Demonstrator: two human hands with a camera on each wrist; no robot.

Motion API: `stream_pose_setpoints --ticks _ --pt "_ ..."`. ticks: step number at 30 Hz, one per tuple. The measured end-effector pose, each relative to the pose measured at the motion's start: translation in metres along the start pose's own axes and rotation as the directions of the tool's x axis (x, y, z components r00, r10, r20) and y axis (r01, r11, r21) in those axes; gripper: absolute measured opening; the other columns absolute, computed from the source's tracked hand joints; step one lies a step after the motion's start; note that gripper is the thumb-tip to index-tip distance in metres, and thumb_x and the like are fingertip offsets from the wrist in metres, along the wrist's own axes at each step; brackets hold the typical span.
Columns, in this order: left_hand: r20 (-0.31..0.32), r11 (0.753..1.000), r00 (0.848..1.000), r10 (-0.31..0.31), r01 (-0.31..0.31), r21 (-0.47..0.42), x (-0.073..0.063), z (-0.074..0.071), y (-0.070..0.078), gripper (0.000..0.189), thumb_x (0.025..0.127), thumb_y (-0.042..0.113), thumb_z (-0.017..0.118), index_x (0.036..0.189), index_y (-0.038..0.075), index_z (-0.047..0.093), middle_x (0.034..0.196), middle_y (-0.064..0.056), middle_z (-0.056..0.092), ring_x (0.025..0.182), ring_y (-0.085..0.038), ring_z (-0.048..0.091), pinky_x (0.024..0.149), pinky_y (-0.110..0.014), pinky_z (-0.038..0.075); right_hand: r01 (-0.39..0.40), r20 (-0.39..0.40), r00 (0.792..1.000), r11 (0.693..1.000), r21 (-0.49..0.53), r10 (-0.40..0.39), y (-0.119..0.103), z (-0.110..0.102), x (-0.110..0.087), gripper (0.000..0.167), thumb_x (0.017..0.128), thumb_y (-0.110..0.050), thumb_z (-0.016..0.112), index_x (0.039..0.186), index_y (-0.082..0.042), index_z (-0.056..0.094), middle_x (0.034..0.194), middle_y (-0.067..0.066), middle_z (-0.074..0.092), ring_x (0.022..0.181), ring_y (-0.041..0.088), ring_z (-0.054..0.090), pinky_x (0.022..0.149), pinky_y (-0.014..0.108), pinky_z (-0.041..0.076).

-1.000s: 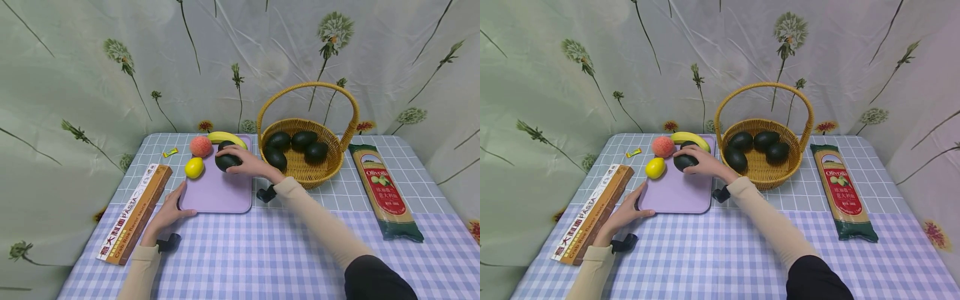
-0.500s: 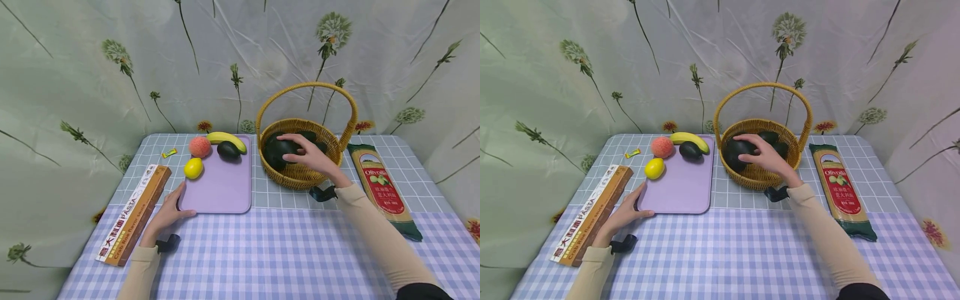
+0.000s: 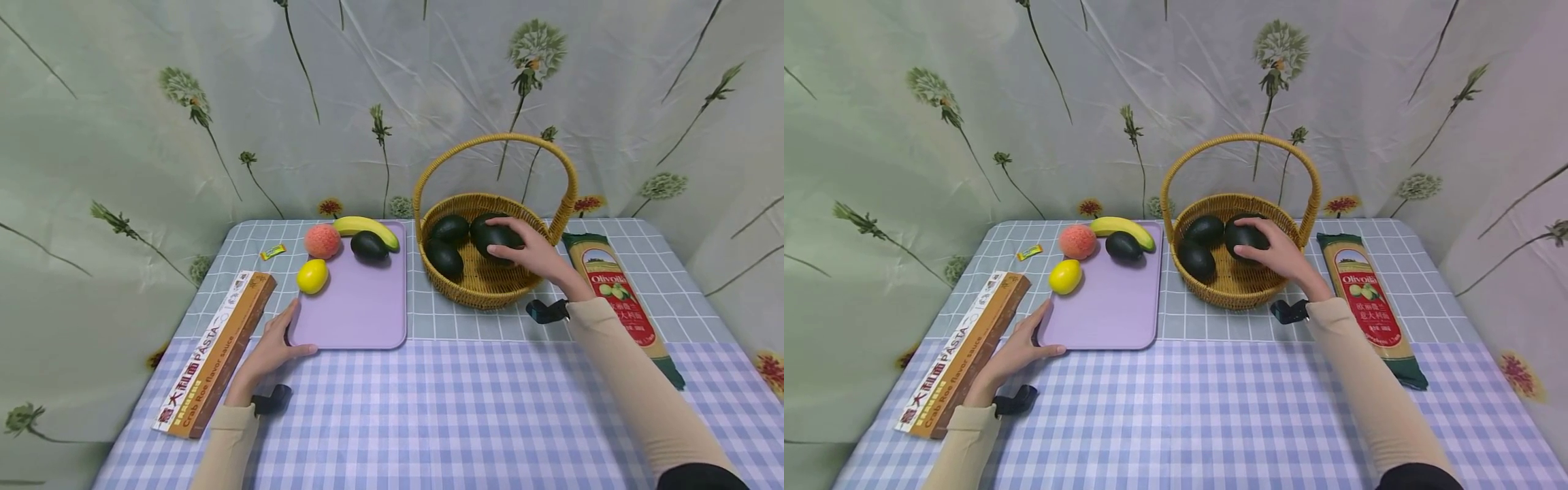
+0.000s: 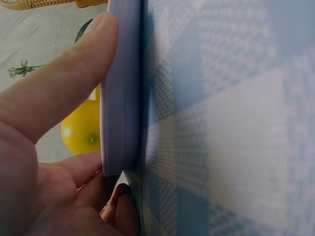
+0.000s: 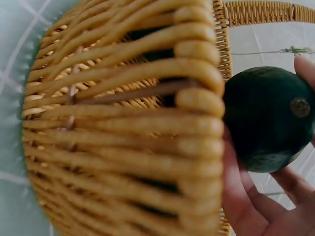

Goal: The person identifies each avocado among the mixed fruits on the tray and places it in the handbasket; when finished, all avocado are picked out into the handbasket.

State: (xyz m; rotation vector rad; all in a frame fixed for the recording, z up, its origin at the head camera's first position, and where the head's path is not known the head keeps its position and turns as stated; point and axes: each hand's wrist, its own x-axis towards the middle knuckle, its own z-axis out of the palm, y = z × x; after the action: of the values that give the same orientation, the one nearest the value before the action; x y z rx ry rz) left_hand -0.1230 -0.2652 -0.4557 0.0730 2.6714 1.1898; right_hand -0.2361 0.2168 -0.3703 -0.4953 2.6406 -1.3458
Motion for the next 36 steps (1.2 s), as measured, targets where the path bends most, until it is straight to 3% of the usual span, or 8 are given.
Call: stream_pose_setpoints --ticks 8,15,18,20,25,30,34,36 --pt "-0.009 1.000 1.000 0.007 -0.007 0.000 0.001 0.000 -0.001 0.109 0.076 0.033 0.080 0.153 0.004 0.008 0.157 -0.022 0.010 0.138 -0.044 0.009 0.107 -0.063 0.010 -0.023 -0.011 1.000 0.999 -0.044 0.023 -0.004 0.012 0.012 0.058 0.093 -0.032 0.063 0.143 -0.011 0.042 0.143 0.024 0.028 0.113 0.040 0.043 0.073 0.052 0.053" --pt "-0.013 1.000 1.000 0.006 -0.006 0.003 0.001 0.000 -0.001 0.109 0.076 0.032 0.081 0.153 0.004 0.009 0.157 -0.022 0.010 0.138 -0.045 0.009 0.107 -0.063 0.011 0.023 0.053 0.998 0.989 -0.143 -0.016 -0.003 0.023 0.017 0.056 0.094 -0.015 0.062 0.144 -0.003 0.040 0.152 0.026 0.018 0.132 0.046 0.030 0.103 0.059 0.028" --pt "-0.015 1.000 1.000 0.004 -0.004 0.006 0.001 0.000 -0.001 0.109 0.076 0.032 0.081 0.153 0.003 0.010 0.157 -0.022 0.010 0.138 -0.045 0.010 0.107 -0.064 0.011 0.018 0.126 0.992 0.986 -0.164 0.003 -0.001 0.025 0.017 0.055 0.094 -0.011 0.060 0.143 0.000 0.039 0.152 0.028 0.017 0.127 0.048 0.038 0.102 0.058 0.032" --pt "-0.014 1.000 1.000 0.004 -0.004 0.006 0.001 -0.001 0.000 0.109 0.076 0.032 0.081 0.153 0.003 0.010 0.157 -0.022 0.010 0.138 -0.045 0.010 0.107 -0.063 0.011 0.014 0.150 0.989 0.984 -0.180 0.013 -0.001 0.025 0.015 0.054 0.094 -0.011 0.060 0.143 0.001 0.039 0.152 0.028 0.018 0.130 0.048 0.033 0.104 0.059 0.029" --pt "-0.006 1.000 1.000 0.002 -0.002 -0.004 0.001 0.000 0.000 0.109 0.076 0.032 0.080 0.153 0.004 0.009 0.157 -0.022 0.010 0.138 -0.044 0.009 0.108 -0.063 0.010 -0.008 0.133 0.991 0.986 -0.167 0.030 -0.003 0.021 0.011 0.052 0.095 -0.013 0.058 0.142 0.001 0.041 0.151 0.027 0.022 0.137 0.045 0.020 0.107 0.060 0.021" --pt "-0.004 1.000 1.000 0.000 0.000 -0.012 0.000 0.000 -0.001 0.109 0.076 0.032 0.080 0.153 0.005 0.008 0.157 -0.022 0.009 0.139 -0.044 0.008 0.108 -0.063 0.009 0.007 0.078 0.997 0.994 -0.110 0.002 -0.009 0.014 0.005 0.046 0.096 -0.014 0.058 0.139 0.000 0.046 0.145 0.024 0.036 0.120 0.042 0.045 0.098 0.056 0.038" --pt "-0.006 1.000 1.000 0.003 -0.003 -0.009 0.000 0.000 0.000 0.109 0.076 0.032 0.080 0.153 0.004 0.008 0.157 -0.022 0.010 0.138 -0.044 0.009 0.108 -0.063 0.010 0.027 0.036 0.999 0.998 0.048 -0.029 -0.018 0.013 0.002 0.043 0.097 -0.014 0.056 0.137 0.001 0.047 0.139 0.023 0.044 0.099 0.039 0.060 0.085 0.041 0.050" --pt "-0.007 1.000 1.000 0.003 -0.003 -0.004 0.000 -0.001 0.000 0.109 0.076 0.033 0.080 0.153 0.004 0.008 0.157 -0.023 0.010 0.138 -0.045 0.009 0.108 -0.063 0.010 0.055 0.028 0.998 0.989 0.140 -0.059 -0.023 0.016 0.002 0.042 0.098 -0.012 0.056 0.136 0.003 0.046 0.137 0.024 0.045 0.100 0.039 0.060 0.083 0.035 0.052"
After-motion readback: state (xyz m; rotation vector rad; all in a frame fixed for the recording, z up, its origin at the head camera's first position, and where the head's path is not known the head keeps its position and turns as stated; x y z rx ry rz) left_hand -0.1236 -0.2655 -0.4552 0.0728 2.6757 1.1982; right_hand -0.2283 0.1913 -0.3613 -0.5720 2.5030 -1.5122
